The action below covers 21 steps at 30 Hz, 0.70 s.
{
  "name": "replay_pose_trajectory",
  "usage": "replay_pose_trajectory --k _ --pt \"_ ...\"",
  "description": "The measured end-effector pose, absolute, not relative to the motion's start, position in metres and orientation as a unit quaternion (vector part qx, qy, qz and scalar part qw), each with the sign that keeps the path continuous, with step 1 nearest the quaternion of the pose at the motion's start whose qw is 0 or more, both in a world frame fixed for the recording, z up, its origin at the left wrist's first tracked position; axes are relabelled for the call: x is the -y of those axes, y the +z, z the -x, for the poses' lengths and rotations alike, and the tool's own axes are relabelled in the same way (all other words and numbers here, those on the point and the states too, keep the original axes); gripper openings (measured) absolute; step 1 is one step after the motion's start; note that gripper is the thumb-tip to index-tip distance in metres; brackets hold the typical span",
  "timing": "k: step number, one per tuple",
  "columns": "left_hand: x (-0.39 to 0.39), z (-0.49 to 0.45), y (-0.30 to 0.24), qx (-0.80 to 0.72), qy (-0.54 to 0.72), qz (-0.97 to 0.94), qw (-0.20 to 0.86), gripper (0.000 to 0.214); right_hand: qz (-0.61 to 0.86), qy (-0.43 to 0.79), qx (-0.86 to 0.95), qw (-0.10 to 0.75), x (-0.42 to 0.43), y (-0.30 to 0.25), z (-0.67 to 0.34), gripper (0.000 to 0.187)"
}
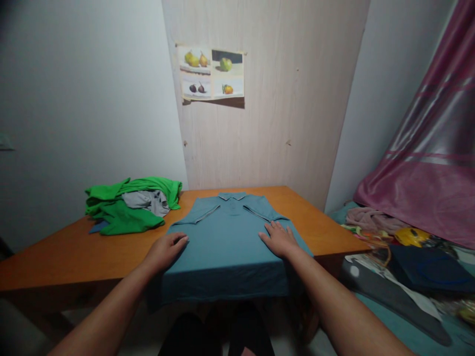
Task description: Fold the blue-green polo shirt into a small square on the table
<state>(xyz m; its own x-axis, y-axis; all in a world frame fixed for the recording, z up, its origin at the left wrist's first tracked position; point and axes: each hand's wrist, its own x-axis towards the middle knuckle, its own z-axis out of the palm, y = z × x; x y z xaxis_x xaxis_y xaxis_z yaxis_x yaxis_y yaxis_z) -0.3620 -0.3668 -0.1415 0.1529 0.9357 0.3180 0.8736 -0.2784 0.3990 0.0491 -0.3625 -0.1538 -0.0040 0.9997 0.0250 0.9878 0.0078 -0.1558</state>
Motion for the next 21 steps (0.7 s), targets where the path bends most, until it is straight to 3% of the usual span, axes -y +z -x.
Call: replay_pose_trajectory --k 21 --pt "0.3643 0.3634 -0.1442 -0.601 0.241 -0.760 0.053 0.045 0.705 0.056 0.704 0.063 0.3641 -0.1502 -0.0470 0.080"
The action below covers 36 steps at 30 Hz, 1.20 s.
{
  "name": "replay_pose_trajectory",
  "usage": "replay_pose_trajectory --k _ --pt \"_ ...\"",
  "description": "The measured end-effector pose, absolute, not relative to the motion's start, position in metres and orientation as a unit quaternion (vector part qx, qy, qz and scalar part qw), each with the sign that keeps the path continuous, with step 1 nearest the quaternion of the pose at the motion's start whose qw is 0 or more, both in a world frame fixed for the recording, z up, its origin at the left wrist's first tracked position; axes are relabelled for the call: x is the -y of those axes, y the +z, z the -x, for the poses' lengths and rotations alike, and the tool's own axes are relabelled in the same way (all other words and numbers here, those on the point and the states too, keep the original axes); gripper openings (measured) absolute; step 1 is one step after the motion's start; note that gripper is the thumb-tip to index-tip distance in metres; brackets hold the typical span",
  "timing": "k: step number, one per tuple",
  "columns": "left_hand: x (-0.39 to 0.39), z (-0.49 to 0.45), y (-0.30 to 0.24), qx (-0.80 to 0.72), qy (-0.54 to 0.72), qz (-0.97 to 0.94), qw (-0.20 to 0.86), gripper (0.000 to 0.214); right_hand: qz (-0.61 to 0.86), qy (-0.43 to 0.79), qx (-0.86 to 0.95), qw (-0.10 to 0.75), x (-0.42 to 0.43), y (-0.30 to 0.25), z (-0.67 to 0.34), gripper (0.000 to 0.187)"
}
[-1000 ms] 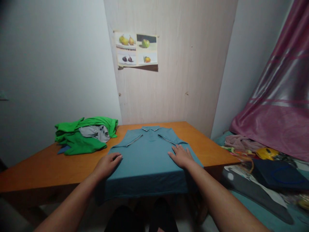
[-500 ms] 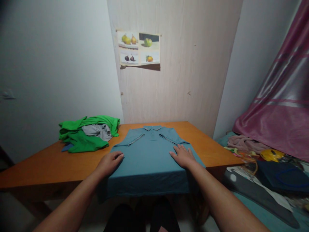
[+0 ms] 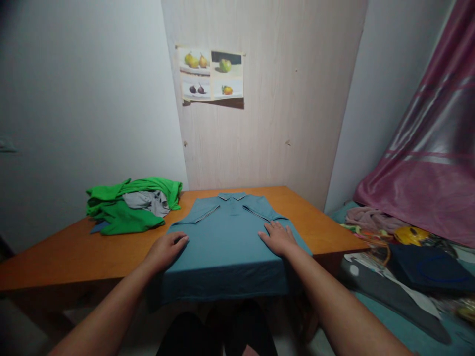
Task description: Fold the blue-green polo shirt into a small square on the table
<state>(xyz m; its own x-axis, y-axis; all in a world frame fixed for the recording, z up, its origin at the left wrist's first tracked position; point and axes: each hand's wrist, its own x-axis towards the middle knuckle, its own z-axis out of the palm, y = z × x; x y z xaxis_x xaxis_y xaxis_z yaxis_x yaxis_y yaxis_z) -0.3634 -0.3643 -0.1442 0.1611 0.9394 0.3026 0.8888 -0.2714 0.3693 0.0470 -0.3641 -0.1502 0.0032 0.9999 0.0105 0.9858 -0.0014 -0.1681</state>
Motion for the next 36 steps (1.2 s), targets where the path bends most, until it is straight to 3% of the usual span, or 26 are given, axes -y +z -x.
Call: replay_pose_trajectory --k 36 --pt "0.3602 0.3674 -0.1421 -0.617 0.231 -0.750 0.054 0.050 0.706 0.080 0.699 0.079 0.3668 -0.1451 -0.0447 0.078"
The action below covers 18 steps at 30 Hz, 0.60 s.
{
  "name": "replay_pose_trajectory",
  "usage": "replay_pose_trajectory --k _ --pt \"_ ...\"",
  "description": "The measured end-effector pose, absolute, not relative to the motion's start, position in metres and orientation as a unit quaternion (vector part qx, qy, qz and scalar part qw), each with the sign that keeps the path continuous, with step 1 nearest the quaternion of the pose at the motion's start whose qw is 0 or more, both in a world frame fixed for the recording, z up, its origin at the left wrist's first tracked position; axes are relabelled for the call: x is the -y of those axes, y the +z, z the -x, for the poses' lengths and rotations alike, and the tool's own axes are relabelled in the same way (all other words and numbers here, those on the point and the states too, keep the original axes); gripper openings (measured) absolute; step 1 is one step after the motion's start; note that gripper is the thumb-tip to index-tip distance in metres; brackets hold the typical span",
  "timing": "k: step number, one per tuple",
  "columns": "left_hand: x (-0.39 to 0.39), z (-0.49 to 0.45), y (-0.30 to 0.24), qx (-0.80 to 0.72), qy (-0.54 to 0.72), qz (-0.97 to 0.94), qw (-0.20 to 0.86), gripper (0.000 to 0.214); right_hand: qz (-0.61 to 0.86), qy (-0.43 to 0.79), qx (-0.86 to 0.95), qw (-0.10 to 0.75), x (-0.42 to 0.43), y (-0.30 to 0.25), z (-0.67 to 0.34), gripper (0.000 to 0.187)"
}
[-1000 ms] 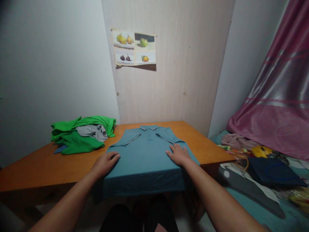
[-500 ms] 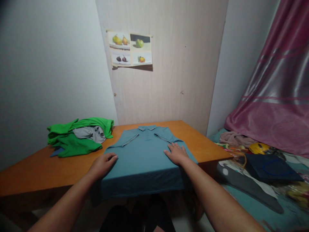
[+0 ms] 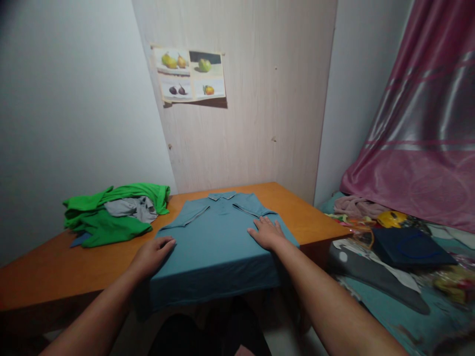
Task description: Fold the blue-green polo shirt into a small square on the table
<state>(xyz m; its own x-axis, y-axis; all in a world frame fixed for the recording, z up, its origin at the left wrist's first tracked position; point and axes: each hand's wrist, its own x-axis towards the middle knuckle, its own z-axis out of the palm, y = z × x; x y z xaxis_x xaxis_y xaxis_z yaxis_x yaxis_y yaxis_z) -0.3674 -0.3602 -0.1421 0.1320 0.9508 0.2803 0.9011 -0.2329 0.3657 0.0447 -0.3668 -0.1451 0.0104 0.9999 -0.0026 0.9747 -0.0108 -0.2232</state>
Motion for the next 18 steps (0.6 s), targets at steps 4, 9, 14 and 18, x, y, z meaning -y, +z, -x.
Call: replay_pose_trajectory --k 4,9,14,18 --pt "0.3618 0.3672 -0.1403 -0.611 0.230 -0.755 0.054 0.049 0.705 0.084 0.699 0.077 0.3691 -0.1423 -0.0435 0.077" --pt "0.3621 0.3674 -0.1402 -0.611 0.229 -0.756 0.052 0.051 0.706 0.083 0.699 0.082 0.3672 -0.1450 -0.0429 0.078" --pt "0.3612 0.3676 -0.1389 -0.613 0.221 -0.757 0.047 0.051 0.702 0.077 0.702 0.091 0.3636 -0.1500 -0.0438 0.079" --pt "0.3606 0.3687 -0.1391 -0.618 0.224 -0.752 0.049 0.051 0.701 0.078 0.703 0.096 0.3626 -0.1517 -0.0446 0.081"
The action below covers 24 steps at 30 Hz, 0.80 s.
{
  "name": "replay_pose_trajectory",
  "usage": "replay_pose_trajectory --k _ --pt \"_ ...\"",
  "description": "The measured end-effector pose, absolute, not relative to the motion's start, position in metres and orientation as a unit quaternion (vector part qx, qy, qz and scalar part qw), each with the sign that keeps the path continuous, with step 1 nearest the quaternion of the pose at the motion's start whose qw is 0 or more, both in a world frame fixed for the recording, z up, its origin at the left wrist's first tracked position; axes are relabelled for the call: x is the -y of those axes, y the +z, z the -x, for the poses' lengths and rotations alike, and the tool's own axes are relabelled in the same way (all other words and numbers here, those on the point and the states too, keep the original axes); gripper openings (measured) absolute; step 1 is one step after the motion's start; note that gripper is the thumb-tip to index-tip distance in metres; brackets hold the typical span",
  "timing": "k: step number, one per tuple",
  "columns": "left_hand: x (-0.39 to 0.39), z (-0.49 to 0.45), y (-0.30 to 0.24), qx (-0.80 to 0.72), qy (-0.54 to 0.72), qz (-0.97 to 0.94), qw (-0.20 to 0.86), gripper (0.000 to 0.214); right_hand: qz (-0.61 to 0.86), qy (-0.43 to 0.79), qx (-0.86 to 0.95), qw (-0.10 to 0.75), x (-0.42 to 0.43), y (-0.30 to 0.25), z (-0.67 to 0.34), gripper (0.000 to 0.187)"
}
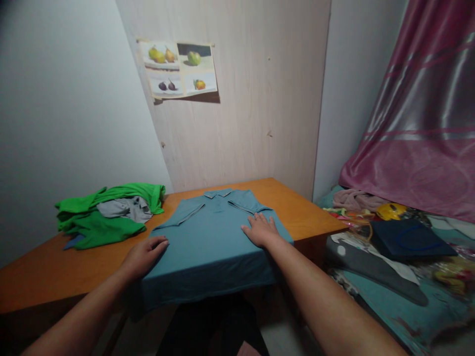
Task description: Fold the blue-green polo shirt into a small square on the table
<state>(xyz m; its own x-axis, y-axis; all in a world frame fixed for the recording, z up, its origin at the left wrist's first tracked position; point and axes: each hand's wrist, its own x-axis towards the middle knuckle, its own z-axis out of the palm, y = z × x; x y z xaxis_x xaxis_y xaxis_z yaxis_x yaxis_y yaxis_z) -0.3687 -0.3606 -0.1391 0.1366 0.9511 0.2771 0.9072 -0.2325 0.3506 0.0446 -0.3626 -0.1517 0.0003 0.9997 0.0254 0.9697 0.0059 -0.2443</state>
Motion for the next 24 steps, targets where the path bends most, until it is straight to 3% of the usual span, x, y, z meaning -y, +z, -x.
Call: replay_pose_trajectory --k 24 --pt "0.3678 0.3608 -0.1483 -0.591 0.226 -0.773 0.033 0.048 0.707 0.074 0.703 0.041 0.3613 -0.1466 -0.0463 0.077"
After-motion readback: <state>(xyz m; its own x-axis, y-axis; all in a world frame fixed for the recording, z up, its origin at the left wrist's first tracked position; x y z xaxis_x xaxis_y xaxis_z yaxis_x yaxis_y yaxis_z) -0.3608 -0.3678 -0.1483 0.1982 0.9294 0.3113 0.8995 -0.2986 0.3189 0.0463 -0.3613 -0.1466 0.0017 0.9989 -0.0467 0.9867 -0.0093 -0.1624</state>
